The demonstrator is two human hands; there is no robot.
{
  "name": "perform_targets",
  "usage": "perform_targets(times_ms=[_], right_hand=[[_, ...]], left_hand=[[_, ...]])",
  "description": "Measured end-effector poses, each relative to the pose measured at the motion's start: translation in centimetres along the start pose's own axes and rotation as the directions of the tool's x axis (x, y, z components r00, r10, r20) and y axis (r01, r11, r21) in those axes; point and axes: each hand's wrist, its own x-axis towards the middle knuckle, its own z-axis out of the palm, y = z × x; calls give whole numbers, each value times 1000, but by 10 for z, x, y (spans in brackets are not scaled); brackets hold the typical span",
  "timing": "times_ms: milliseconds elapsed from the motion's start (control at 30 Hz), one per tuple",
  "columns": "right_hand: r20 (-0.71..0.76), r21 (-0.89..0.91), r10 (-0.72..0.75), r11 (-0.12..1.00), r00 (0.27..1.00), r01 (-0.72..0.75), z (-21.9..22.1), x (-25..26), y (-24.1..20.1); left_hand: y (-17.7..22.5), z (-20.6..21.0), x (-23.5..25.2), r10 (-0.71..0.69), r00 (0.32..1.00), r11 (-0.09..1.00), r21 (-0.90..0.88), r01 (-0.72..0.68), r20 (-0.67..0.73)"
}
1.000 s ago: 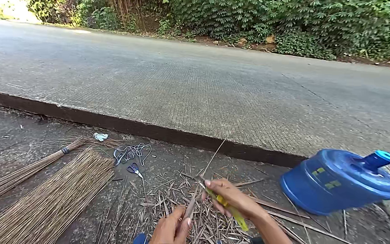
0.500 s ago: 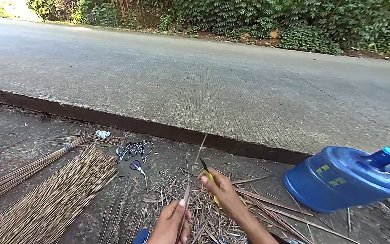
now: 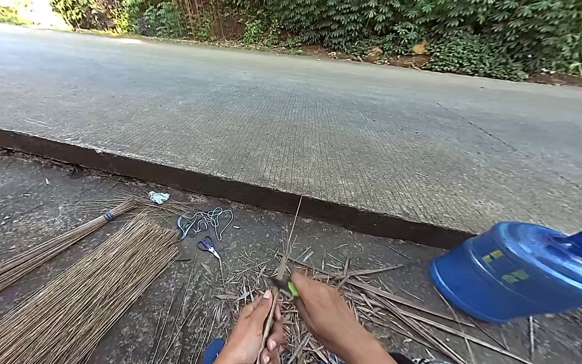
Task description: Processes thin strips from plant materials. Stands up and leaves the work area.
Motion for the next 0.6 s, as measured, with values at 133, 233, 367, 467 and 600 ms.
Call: perform_targets(times_ms=[133, 233, 367, 467, 600], right_hand=[[-27, -32, -112, 993, 993, 111, 7, 1, -9], [-86, -158, -73, 986, 994, 58, 10, 8, 0], [-95, -226, 89, 968, 992, -108, 6, 14, 11], [-116, -263, 132, 952, 984, -159, 8, 17, 25], [-94, -256, 237, 933, 967, -253, 5, 23, 34]], left_hand=[[0, -1, 0, 69, 997, 997, 41, -68, -23], [4, 0, 0, 103, 995, 990, 99, -102, -9], [7, 3, -1, 60, 998, 992, 112, -61, 13], [5, 5, -4, 19, 1000, 992, 124, -21, 22], [5, 5, -5, 7, 999, 993, 119, -12, 36]])
